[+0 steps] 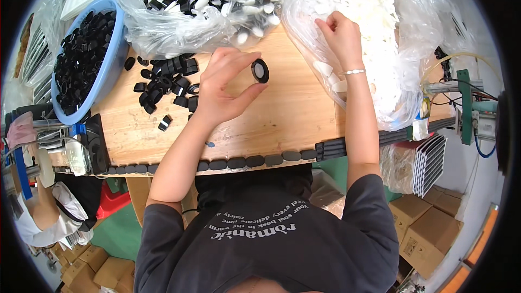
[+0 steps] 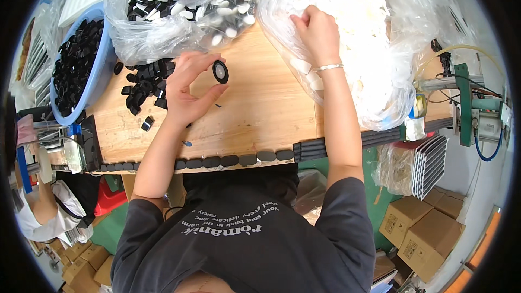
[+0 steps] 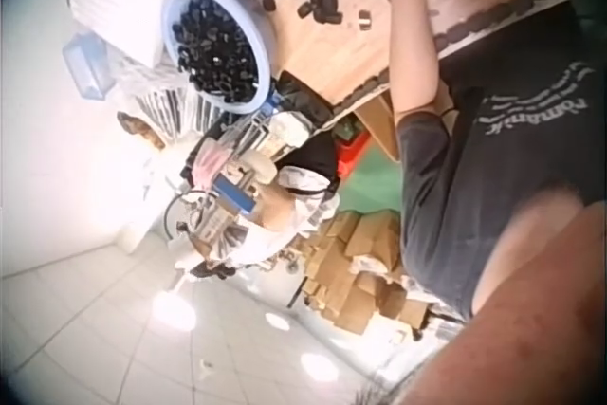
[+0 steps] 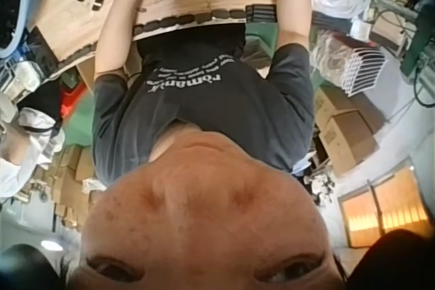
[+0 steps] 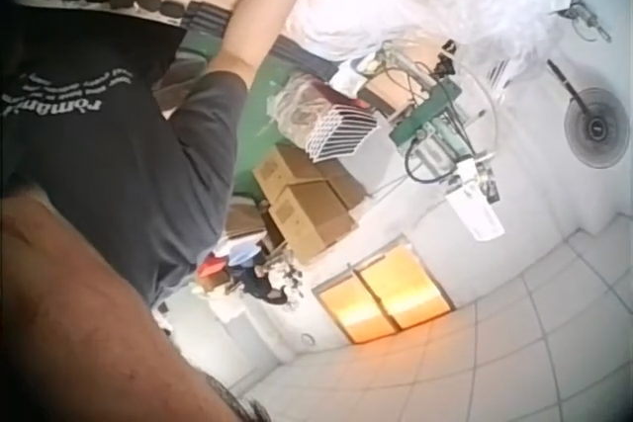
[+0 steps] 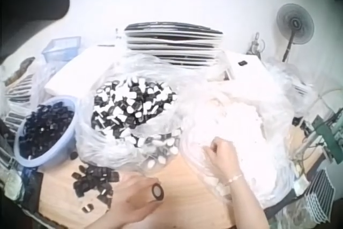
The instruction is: Assembling small black and white plastic components at a workbench.
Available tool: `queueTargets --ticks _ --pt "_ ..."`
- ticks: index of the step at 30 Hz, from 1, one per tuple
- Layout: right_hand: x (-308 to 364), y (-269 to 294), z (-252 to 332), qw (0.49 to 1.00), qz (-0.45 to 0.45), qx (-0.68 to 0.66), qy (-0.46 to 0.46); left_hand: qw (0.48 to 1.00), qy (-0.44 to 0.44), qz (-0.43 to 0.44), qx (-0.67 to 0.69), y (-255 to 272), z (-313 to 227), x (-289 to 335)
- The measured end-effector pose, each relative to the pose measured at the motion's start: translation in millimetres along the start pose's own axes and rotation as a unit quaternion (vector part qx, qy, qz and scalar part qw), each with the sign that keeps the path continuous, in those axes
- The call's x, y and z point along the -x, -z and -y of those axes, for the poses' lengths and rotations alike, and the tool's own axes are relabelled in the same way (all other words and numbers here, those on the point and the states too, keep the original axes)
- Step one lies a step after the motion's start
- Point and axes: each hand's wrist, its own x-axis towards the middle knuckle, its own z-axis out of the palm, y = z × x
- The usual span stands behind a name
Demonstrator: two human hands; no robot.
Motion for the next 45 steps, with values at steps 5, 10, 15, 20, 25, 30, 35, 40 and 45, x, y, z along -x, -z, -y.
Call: queueTargets --ticks 5,10,15,20,25,30,35,40,45 --pt "2 -30 -13 0.996 0.025 0.021 0.078 1.000 -0.004 0.003 -0.007 0 -2 -1" --pt "9 -15 2 0.996 -0.053 -0.017 0.074 1.000 0.016 -0.010 -0.009 2 -3 -3" --pt "50 13 67 0.916 0.110 -0.383 0.042 0.996 -0.017 -0.054 -0.075 -1 -3 -4" --pt "80 13 96 0.919 0.121 -0.366 0.084 0.995 -0.036 -0.058 -0.077 -4 -5 -3" --pt "88 8 105 0.925 0.088 -0.353 0.110 0.994 -0.053 -0.059 -0.073 -1 -2 -2" --pt "89 2 109 0.942 0.039 -0.288 0.168 0.992 -0.077 -0.051 -0.091 3 -2 -2" --pt "78 7 101 0.844 0.248 -0.475 0.000 0.992 -0.083 -0.046 -0.087 6 -5 -4" --pt "78 1 88 0.787 0.349 -0.509 -0.009 0.993 -0.093 -0.033 -0.062 1 -6 -2" --pt "79 -5 85 0.772 0.364 -0.521 -0.028 0.996 -0.062 -0.025 -0.064 -1 -9 2"
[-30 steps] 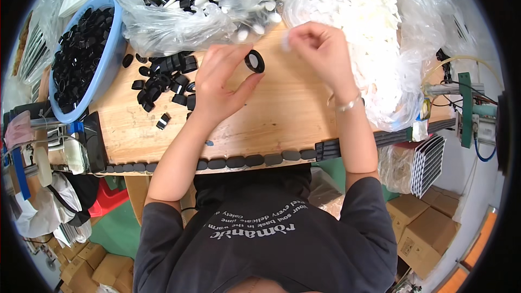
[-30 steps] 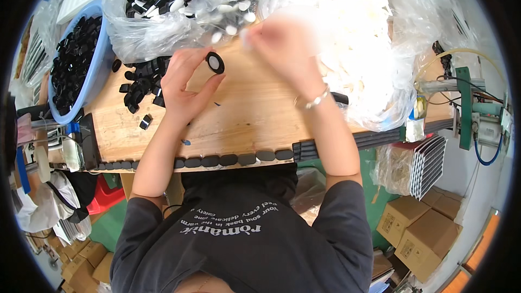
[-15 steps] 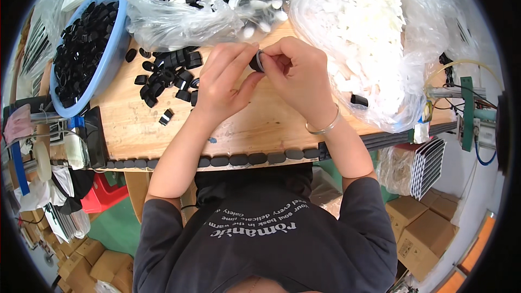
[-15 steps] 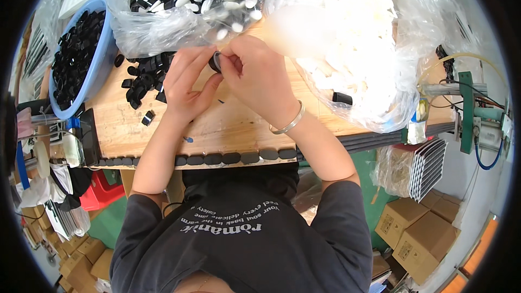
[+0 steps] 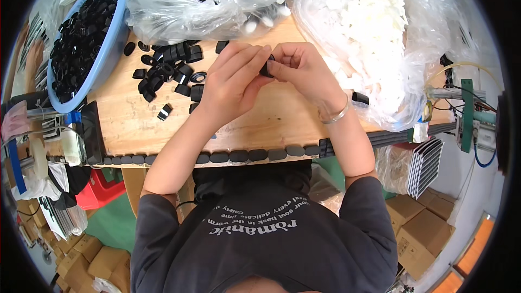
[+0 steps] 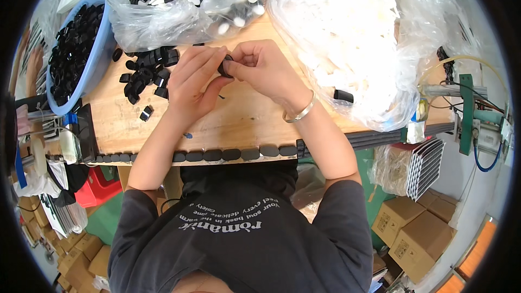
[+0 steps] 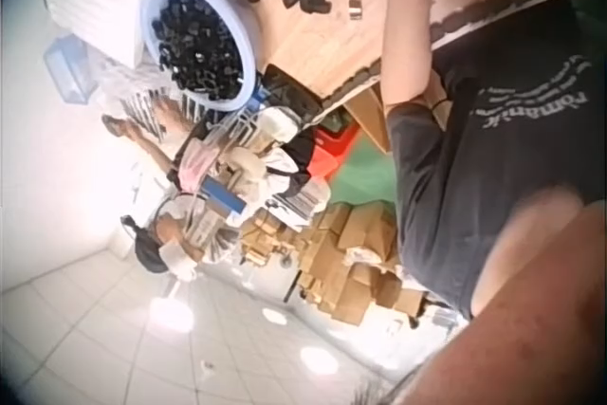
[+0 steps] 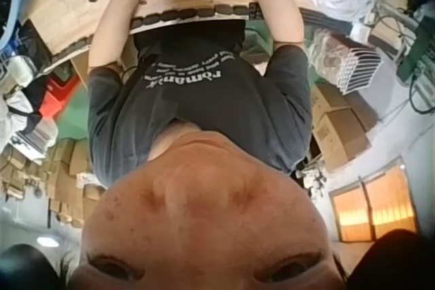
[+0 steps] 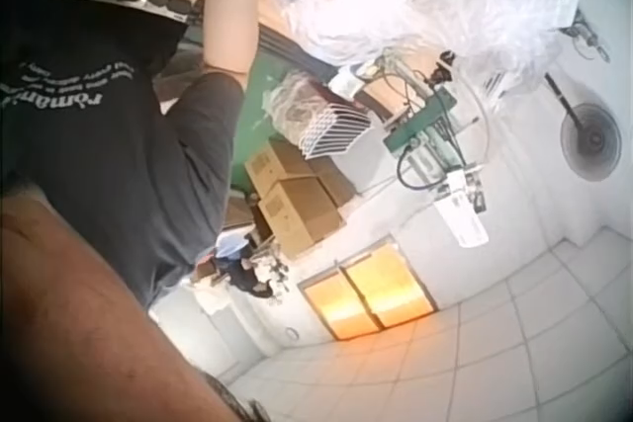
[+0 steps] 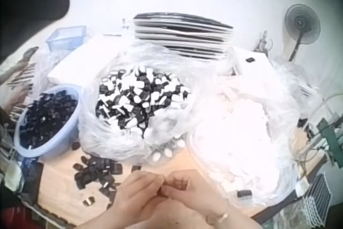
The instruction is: Assembling small black and white plastic components at a workbench.
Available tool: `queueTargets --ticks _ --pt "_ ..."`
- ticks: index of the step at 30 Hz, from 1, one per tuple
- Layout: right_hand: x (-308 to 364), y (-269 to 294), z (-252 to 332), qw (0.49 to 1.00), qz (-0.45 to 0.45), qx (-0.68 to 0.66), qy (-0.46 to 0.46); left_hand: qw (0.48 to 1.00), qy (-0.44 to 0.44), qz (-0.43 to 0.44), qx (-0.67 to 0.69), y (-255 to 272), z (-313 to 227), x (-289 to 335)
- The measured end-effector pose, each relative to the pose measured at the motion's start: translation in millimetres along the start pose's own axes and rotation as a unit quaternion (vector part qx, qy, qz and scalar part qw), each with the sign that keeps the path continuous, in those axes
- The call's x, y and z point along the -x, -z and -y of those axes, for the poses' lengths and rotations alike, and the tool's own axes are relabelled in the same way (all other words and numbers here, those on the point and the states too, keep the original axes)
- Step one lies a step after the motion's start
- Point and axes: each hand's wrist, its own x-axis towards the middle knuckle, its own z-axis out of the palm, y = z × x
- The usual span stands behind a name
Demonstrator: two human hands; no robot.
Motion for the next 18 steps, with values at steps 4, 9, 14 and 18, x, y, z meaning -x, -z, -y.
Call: queueTargets --ticks 4,9,14,18 --pt "-1 0 -4 0.999 -0.016 -0.033 -0.017 1.000 0.001 0.020 -0.006 -2 11 2" --pt "-1 0 -17 0.995 -0.051 0.053 0.074 1.000 0.020 0.025 0.000 -5 7 -5" --pt "1 6 -8 0.991 -0.081 -0.032 0.102 0.899 0.340 -0.005 0.276 3 8 0" --pt "6 8 -12 0.993 -0.069 -0.025 0.092 0.869 0.395 0.051 0.293 7 15 6"
